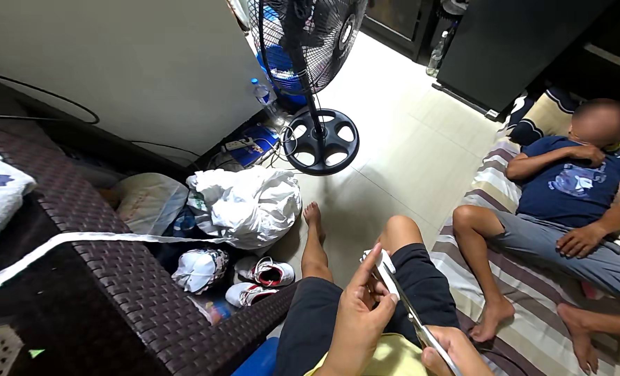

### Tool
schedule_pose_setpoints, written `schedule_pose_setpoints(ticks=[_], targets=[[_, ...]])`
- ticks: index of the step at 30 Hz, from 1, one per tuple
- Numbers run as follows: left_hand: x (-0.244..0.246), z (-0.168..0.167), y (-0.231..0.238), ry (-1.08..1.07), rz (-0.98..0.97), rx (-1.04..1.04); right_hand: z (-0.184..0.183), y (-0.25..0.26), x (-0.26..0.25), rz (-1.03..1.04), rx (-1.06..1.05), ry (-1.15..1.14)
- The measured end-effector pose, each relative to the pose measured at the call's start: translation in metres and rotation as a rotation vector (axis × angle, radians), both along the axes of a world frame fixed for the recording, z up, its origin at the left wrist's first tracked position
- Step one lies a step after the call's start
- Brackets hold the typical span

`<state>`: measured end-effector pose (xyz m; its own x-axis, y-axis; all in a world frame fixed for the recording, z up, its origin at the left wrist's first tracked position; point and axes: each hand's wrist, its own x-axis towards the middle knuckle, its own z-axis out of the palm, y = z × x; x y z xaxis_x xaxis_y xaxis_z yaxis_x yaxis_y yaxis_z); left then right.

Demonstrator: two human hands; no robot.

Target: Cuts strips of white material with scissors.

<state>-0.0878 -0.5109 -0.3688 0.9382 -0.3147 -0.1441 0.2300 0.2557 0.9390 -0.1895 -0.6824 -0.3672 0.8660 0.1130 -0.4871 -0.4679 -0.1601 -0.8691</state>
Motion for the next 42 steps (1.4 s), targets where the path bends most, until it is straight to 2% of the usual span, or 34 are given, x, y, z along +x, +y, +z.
schedule_pose_setpoints(ticks=[11, 19, 28, 34, 42], targets=[[-0.001, -0.002, 0.001, 0.011, -0.013, 0.003, -0.001, 0.002, -0.003, -0.027, 0.009, 0.03], [0.003, -0.003, 0.007, 0.043, 0.086, 0.122, 0.002, 0.003, -0.005, -0.009, -0.016, 0.046], [0.009, 0.001, 0.009, 0.044, 0.151, 0.09, 0.005, 0.001, -0.01, 0.049, -0.085, 0.038], [0.01, -0.002, 0.01, -0.068, 0.15, 0.133, 0.005, 0.002, -0.01, 0.048, -0.049, 0.03], [0.006, -0.002, 0.007, -0.045, 0.148, 0.086, 0.004, 0.003, -0.009, 0.056, 0.014, -0.006]])
